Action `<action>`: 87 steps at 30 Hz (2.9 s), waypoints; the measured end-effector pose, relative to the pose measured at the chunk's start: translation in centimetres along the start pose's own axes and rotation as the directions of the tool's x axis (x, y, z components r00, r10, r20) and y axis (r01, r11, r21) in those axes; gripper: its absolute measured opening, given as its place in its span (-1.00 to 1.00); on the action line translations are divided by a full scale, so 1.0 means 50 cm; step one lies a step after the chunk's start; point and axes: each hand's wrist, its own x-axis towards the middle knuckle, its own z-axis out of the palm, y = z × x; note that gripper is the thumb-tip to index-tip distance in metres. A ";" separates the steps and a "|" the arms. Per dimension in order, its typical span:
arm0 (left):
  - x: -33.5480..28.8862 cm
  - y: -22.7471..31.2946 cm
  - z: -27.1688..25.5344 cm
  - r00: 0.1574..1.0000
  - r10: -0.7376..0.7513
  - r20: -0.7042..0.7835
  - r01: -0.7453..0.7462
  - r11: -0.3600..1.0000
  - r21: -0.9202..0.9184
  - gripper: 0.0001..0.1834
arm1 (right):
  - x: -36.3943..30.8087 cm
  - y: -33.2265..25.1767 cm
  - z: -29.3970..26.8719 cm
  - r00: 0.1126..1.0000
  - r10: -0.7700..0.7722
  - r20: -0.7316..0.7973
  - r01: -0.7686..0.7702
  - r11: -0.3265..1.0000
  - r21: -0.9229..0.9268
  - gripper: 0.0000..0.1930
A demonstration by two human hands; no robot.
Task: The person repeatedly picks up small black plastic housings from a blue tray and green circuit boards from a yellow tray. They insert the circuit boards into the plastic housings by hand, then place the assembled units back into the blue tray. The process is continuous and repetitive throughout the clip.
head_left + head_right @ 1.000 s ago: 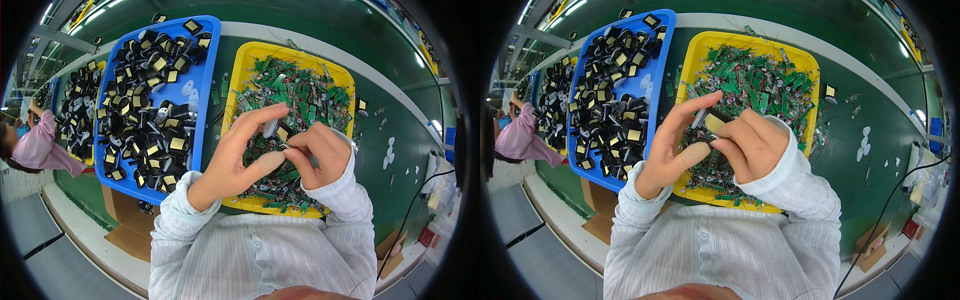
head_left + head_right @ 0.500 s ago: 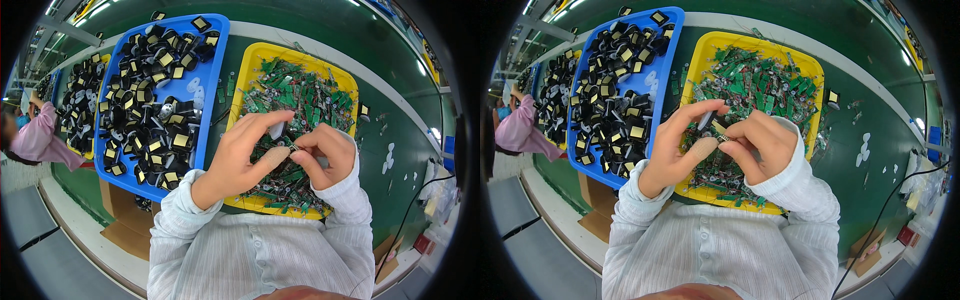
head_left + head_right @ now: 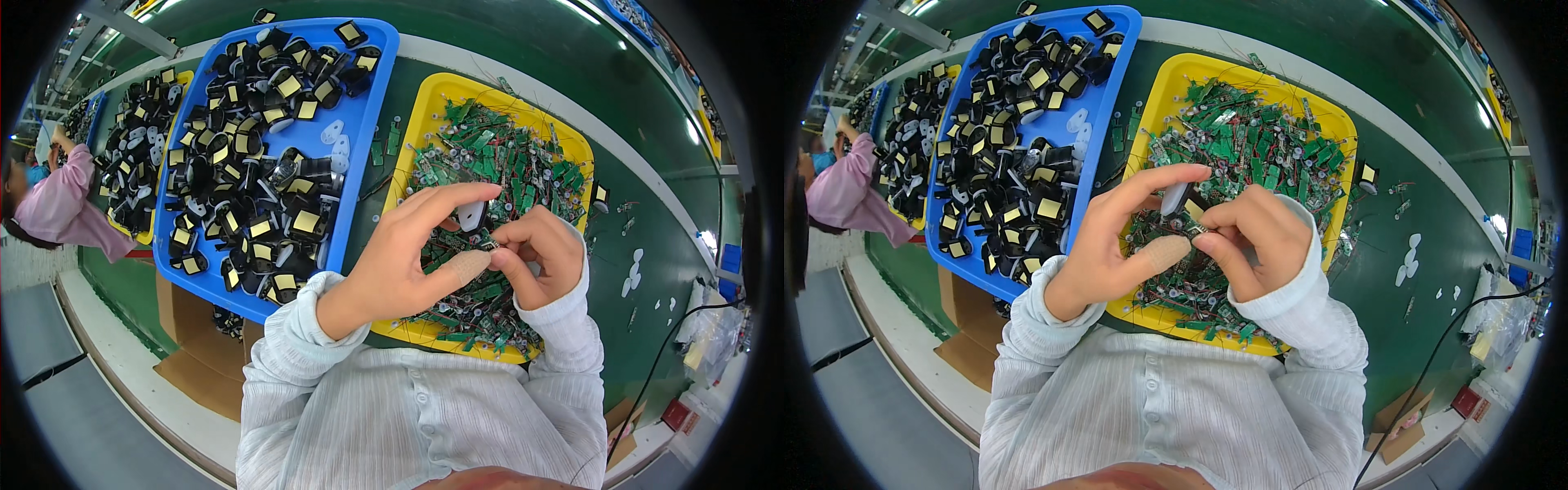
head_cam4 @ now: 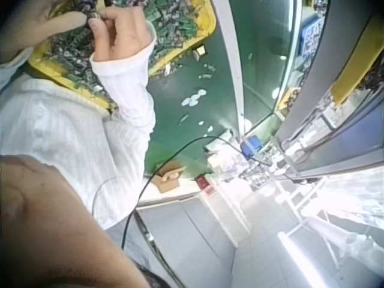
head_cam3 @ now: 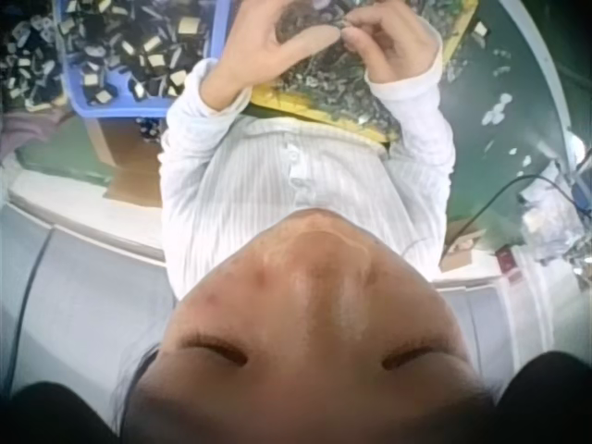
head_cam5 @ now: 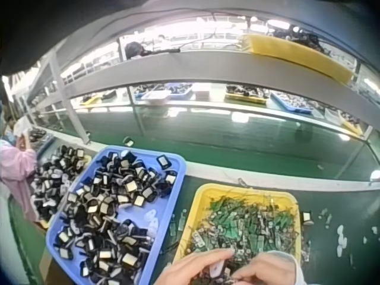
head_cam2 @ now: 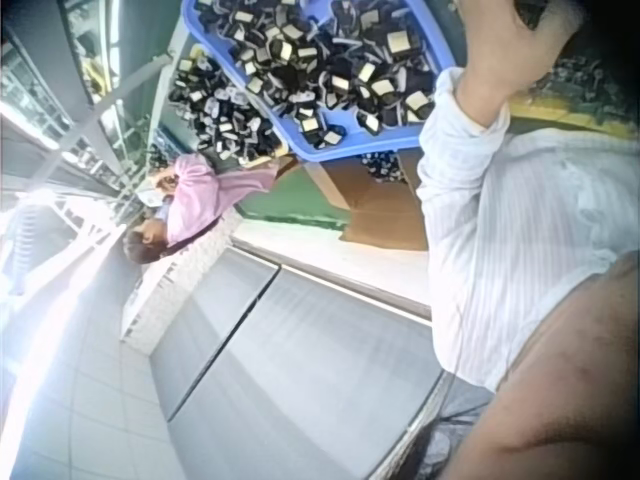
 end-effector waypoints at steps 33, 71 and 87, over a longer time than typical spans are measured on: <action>-0.012 -0.023 -0.203 0.790 0.040 -0.611 0.413 0.703 0.580 -0.79 | 0.328 0.345 -0.220 0.884 0.355 -0.304 -0.454 0.495 -0.741 -0.69; -0.005 -0.036 -0.066 0.950 -0.186 -0.249 0.174 0.982 -0.070 -0.72 | 0.070 0.082 -0.024 0.950 -0.312 0.031 0.283 0.811 -0.512 -0.79; -0.004 -0.023 -0.044 0.976 -0.160 -0.147 0.196 0.940 0.278 -0.76 | 0.024 0.072 0.017 0.986 -0.096 0.134 0.147 0.873 -0.464 -0.75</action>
